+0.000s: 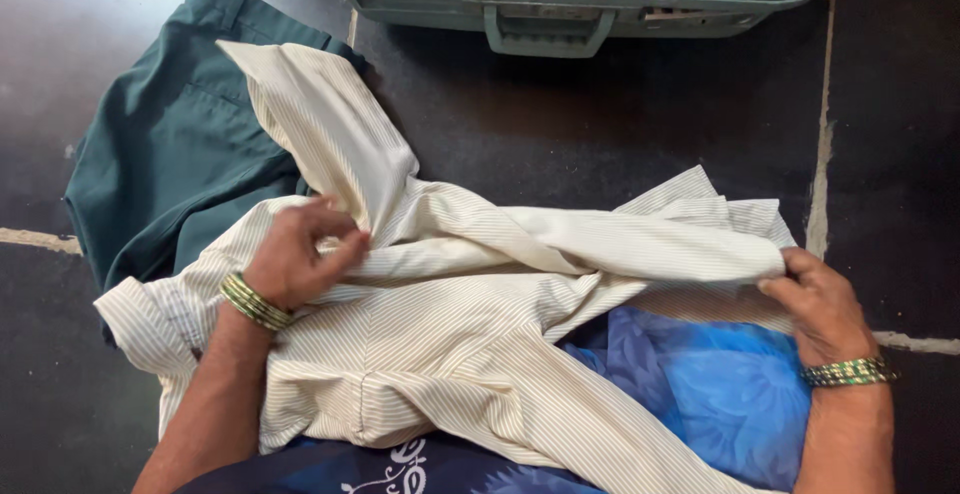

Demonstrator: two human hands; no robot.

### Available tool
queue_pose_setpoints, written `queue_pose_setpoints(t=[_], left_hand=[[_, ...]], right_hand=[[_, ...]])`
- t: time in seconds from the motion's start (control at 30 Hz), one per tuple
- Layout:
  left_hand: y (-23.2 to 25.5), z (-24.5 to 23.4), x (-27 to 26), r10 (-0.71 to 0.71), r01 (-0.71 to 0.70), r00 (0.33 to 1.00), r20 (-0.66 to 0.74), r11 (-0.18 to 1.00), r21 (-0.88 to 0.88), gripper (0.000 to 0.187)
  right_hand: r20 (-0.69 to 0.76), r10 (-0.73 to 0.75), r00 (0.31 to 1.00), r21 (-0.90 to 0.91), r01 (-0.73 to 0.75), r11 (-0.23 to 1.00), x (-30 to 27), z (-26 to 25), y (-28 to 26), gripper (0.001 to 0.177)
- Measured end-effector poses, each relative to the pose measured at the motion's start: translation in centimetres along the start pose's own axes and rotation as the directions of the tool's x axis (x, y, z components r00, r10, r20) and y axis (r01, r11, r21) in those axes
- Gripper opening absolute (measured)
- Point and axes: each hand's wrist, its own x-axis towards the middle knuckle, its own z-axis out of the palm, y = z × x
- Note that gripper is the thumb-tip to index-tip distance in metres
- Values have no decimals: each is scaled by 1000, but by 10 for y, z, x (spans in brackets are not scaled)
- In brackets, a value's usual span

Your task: The person folds a striped shirt and places it into a suitcase, then fastens the buttons on a beige shirt by hand.

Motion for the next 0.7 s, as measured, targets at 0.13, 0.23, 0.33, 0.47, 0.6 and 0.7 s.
queue_pose_setpoints(t=[0.13, 0.23, 0.33, 0.47, 0.6, 0.7], left_hand=[[9, 22, -5, -239, 237, 971, 7, 968, 85, 23], [-16, 29, -2, -230, 266, 912, -339, 962, 65, 22], [-59, 32, 14, -194, 284, 792, -579, 957, 67, 34], [-104, 37, 34, -505, 352, 737, -448, 854, -384, 68], [-127, 39, 49, -686, 471, 701, -195, 651, -595, 51], [-126, 35, 54, -684, 267, 721, -111, 422, -866, 34]], right_hand=[[-9, 99, 995, 10, -99, 995, 3, 10, -14, 35], [-50, 44, 998, 7, -44, 999, 5, 14, -13, 30], [-138, -48, 989, -55, 41, 998, 4, 15, -11, 25], [-263, -184, 947, -101, 163, 981, -3, 23, -23, 19], [-295, -267, 918, -152, 231, 961, -8, 29, -34, 18], [-300, -346, 889, -37, 351, 936, -7, 29, -33, 15]])
